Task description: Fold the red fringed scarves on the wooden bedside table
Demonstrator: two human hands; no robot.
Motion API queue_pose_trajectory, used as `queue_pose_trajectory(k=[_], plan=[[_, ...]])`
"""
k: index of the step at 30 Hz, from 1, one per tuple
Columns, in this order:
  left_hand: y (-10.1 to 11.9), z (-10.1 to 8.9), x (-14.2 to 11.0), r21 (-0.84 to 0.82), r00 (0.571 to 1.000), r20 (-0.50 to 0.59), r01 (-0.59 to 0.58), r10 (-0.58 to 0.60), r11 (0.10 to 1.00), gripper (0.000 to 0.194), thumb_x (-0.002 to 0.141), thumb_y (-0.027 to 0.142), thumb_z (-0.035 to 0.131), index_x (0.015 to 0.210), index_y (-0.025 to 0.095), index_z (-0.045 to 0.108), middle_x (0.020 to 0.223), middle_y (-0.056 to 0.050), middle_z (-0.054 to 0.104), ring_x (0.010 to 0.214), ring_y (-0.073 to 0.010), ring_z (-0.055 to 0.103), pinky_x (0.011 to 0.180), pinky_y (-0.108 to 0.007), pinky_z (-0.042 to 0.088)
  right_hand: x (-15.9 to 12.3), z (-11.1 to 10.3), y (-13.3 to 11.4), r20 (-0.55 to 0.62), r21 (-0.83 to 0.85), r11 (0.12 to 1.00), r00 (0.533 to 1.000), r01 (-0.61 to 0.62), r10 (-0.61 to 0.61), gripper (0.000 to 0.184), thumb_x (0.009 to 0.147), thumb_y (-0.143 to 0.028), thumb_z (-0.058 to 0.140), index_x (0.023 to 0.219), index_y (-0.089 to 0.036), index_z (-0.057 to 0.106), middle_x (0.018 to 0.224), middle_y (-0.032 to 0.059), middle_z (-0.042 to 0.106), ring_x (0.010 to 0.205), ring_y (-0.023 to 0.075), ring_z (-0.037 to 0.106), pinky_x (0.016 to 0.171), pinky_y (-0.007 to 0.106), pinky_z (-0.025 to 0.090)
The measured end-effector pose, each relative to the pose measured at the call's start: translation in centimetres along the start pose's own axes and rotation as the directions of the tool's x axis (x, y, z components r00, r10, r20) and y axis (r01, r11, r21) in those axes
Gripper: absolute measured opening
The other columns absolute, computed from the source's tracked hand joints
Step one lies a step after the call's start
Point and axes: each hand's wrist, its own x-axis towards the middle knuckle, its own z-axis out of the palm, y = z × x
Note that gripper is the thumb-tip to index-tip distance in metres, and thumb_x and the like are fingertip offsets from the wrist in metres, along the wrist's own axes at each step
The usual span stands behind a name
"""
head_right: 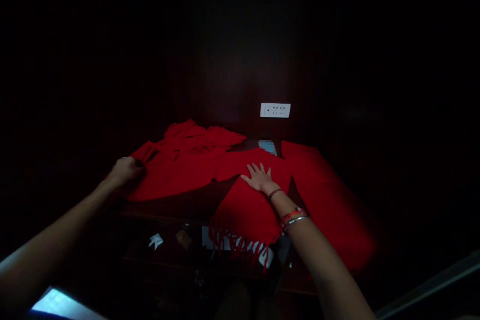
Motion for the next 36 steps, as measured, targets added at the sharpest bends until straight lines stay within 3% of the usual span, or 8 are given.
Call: queue_pose_trajectory(k=[8, 12, 16, 21, 24, 28, 32, 36], plan=[[5.3, -1.7, 0.1, 0.165, 0.917, -0.281, -0.245, 0.284, 0.955, 0.023, 0.071, 0.017, 0.039, 0.084, 0.009, 0.055, 0.083, -0.011, 0.053, 0.078, -0.0217, 0.051, 0.07, -0.029, 0.04, 1.5, -1.9, -5.3, -0.238, 0.403, 0.894, 0.966, 0.196, -0.104, 0.047, 0.074, -0.033, 0.045, 0.116, -0.013, 0.04, 0.118, 0.0122, 0.042, 0.109, 0.0203, 0.036, 0.091, 0.036, 0.026], [9.7, 0.3, -1.4, 0.053, 0.836, -0.276, -0.48, 0.475, 0.876, 0.026, 0.07, 0.016, 0.041, 0.092, 0.01, 0.055, 0.087, -0.01, 0.056, 0.084, -0.0193, 0.05, 0.078, -0.027, 0.037, 2.4, -2.9, -9.0, -0.094, 0.868, 0.491, 0.995, 0.072, 0.021, 0.028, 0.076, -0.031, 0.043, 0.099, -0.017, 0.047, 0.094, 0.0065, 0.056, 0.083, 0.0118, 0.053, 0.075, 0.026, 0.041], [11.8, 3.5, -3.4, -0.165, 0.835, -0.121, -0.551, 0.538, 0.818, 0.026, 0.068, 0.019, 0.048, 0.092, 0.012, 0.056, 0.084, -0.007, 0.059, 0.078, -0.0166, 0.053, 0.072, -0.024, 0.04, 2.2, -2.7, -11.1, 0.121, 0.973, 0.197, 0.993, -0.122, 0.017, 0.019, 0.074, -0.036, 0.045, 0.081, -0.018, 0.047, 0.075, 0.0017, 0.054, 0.06, 0.0076, 0.052, 0.057, 0.021, 0.046], [9.2, 3.0, -2.4, -0.242, 0.906, -0.161, -0.421, 0.392, 0.874, 0.028, 0.076, 0.033, 0.04, 0.09, 0.015, 0.056, 0.086, -0.008, 0.059, 0.081, -0.0185, 0.054, 0.072, -0.027, 0.039, 1.7, -1.2, -11.7, 0.106, 0.972, 0.201, 0.99, -0.123, 0.096, 0.013, 0.071, -0.024, 0.049, 0.082, -0.019, 0.043, 0.075, -0.0004, 0.05, 0.062, 0.0063, 0.049, 0.051, 0.016, 0.044], [4.7, 1.5, -0.2, -0.157, 0.935, -0.291, -0.253, 0.201, 0.955, 0.04, 0.073, 0.036, 0.044, 0.101, 0.008, 0.05, 0.106, -0.023, 0.046, 0.096, -0.0322, 0.045, 0.073, -0.039, 0.035, 1.6, -0.9, -11.8, 0.082, 0.97, 0.217, 0.99, -0.105, 0.113, 0.017, 0.071, -0.024, 0.048, 0.086, -0.019, 0.044, 0.076, -0.0002, 0.05, 0.066, 0.0076, 0.049, 0.053, 0.017, 0.044], [-1.8, 1.7, 2.7, -0.176, 0.98, -0.172, 0.066, -0.096, 0.982, 0.057, 0.057, 0.043, 0.057, 0.101, 0.008, 0.048, 0.101, -0.029, 0.047, 0.095, -0.0389, 0.045, 0.069, -0.045, 0.034, 2.0, -1.2, -12.6, 0.05, 0.964, 0.253, 0.991, -0.08, 0.126, 0.027, 0.069, -0.028, 0.05, 0.094, -0.02, 0.044, 0.082, 0.0011, 0.053, 0.071, 0.0104, 0.05, 0.056, 0.02, 0.045], [-4.6, 2.5, 4.0, -0.234, 0.996, -0.063, 0.042, -0.058, 0.971, 0.038, 0.054, 0.044, 0.057, 0.08, 0.015, 0.057, 0.078, -0.019, 0.058, 0.089, -0.0335, 0.05, 0.072, -0.043, 0.033, 2.9, -1.6, -14.1, -0.001, 0.886, 0.461, 0.991, -0.061, 0.133, 0.046, 0.066, -0.035, 0.052, 0.107, -0.02, 0.039, 0.096, 0.0052, 0.052, 0.078, 0.0146, 0.05, 0.061, 0.025, 0.044], [-1.1, 1.1, 2.7, -0.257, 0.985, -0.143, -0.134, 0.1, 0.957, 0.023, 0.063, 0.035, 0.049, 0.073, 0.018, 0.061, 0.078, -0.016, 0.06, 0.09, -0.0288, 0.05, 0.076, -0.039, 0.033, 3.3, -1.8, -15.2, 0.023, 0.816, 0.571, 0.993, -0.086, 0.117, 0.059, 0.067, -0.041, 0.049, 0.118, -0.019, 0.027, 0.107, 0.0089, 0.047, 0.084, 0.017, 0.049, 0.062, 0.028, 0.043]])
